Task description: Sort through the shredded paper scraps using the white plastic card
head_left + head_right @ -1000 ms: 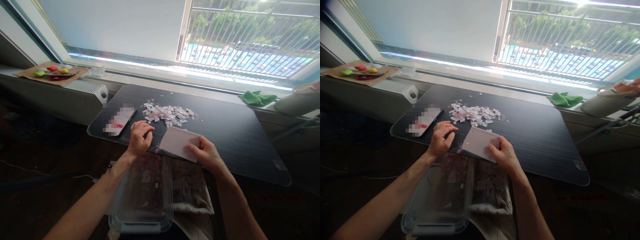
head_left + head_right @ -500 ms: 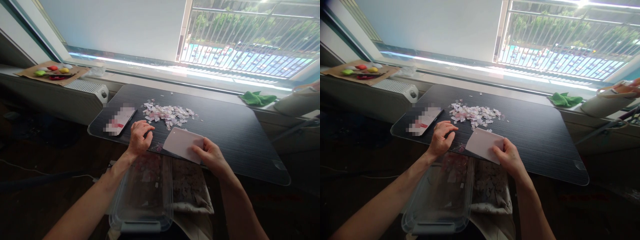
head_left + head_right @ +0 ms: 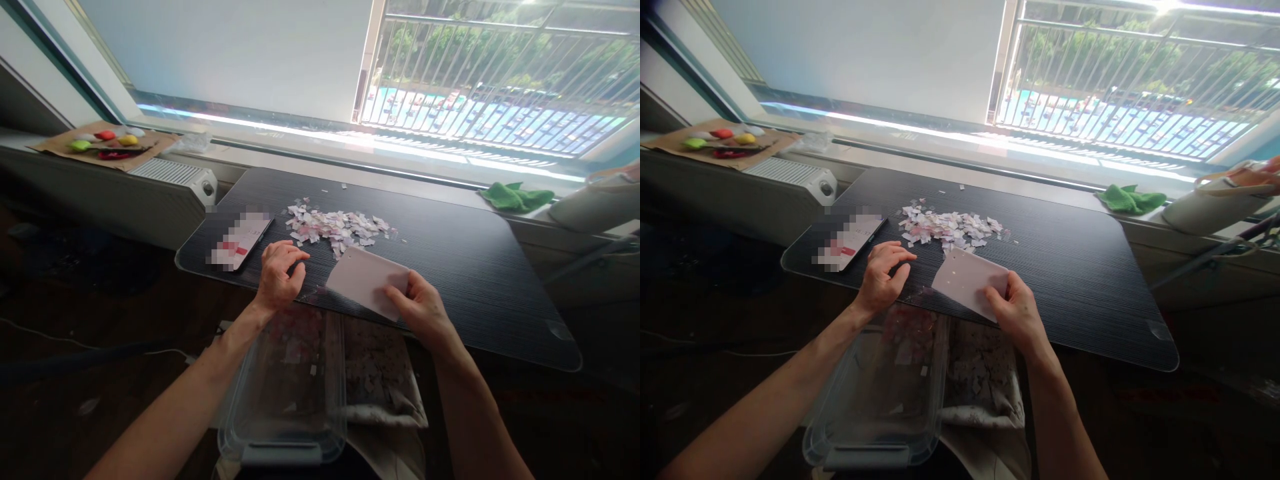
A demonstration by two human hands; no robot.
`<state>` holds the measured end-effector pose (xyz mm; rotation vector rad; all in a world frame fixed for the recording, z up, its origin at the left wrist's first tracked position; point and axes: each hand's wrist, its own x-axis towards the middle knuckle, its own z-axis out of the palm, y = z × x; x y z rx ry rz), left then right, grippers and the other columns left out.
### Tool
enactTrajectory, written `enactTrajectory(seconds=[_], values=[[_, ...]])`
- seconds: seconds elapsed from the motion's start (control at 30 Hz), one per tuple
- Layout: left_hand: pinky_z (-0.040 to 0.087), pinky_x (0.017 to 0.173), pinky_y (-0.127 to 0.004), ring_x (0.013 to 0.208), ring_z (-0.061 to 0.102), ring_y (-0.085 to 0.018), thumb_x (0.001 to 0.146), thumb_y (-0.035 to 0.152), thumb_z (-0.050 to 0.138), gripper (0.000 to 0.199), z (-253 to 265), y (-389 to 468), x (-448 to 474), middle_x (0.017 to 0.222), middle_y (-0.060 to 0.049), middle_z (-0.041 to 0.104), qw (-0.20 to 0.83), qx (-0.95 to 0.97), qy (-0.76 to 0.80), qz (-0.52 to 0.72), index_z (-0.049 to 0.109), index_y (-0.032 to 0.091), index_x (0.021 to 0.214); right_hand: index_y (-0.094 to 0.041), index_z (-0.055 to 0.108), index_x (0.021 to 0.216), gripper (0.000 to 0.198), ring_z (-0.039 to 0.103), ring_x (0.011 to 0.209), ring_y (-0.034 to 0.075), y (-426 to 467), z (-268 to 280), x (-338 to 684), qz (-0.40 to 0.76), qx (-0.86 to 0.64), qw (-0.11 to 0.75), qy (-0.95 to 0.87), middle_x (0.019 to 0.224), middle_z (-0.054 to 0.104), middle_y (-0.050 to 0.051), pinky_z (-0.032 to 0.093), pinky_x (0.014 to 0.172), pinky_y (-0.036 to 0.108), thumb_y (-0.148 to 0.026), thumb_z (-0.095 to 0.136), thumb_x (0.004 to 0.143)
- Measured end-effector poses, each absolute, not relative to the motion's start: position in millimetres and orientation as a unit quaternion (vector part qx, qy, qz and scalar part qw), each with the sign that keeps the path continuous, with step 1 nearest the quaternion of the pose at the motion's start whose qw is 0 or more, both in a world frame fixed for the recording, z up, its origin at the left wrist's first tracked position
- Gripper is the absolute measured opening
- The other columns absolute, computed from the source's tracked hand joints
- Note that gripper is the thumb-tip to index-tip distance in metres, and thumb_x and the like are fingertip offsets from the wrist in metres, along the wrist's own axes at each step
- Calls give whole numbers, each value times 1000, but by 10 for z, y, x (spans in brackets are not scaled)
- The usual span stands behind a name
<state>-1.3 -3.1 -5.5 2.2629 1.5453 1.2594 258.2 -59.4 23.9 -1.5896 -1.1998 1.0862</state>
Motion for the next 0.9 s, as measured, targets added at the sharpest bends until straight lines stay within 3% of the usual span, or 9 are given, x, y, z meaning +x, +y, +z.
enactTrajectory(seconds=[0.13, 0.33, 0.6, 0.9], values=[[45, 103, -46, 108, 60, -25, 82, 18, 51, 20, -71, -28, -13, 90, -4, 70, 57, 749, 505, 425, 70, 22, 87, -20, 60, 89, 27, 61, 66, 17, -551, 200, 2615, 412, -645, 412, -495, 75, 65, -1, 51, 62, 30, -38, 67, 70], [45, 103, -45, 107, 60, -25, 82, 18, 51, 20, -80, -23, -11, 89, -4, 70, 58, 748, 509, 422, 70, 23, 86, -20, 58, 87, 25, 61, 68, 18, -604, 254, 2523, 483, -618, 377, -493, 76, 64, 0, 50, 60, 30, -37, 66, 70], [45, 103, -44, 108, 59, -25, 83, 18, 51, 20, -91, -22, -21, 90, -5, 70, 52, 752, 497, 429, 70, 21, 87, -19, 59, 87, 26, 58, 66, 16, -548, 235, 2571, 417, -643, 403, -501, 74, 62, -1, 48, 60, 29, -37, 66, 69], [45, 103, -43, 109, 59, -24, 83, 20, 50, 21, -75, -29, -17, 90, -4, 70, 56, 749, 513, 416, 70, 21, 88, -20, 59, 85, 25, 58, 66, 16, -583, 229, 2557, 455, -613, 407, -502, 75, 64, -1, 48, 60, 29, -36, 67, 69]])
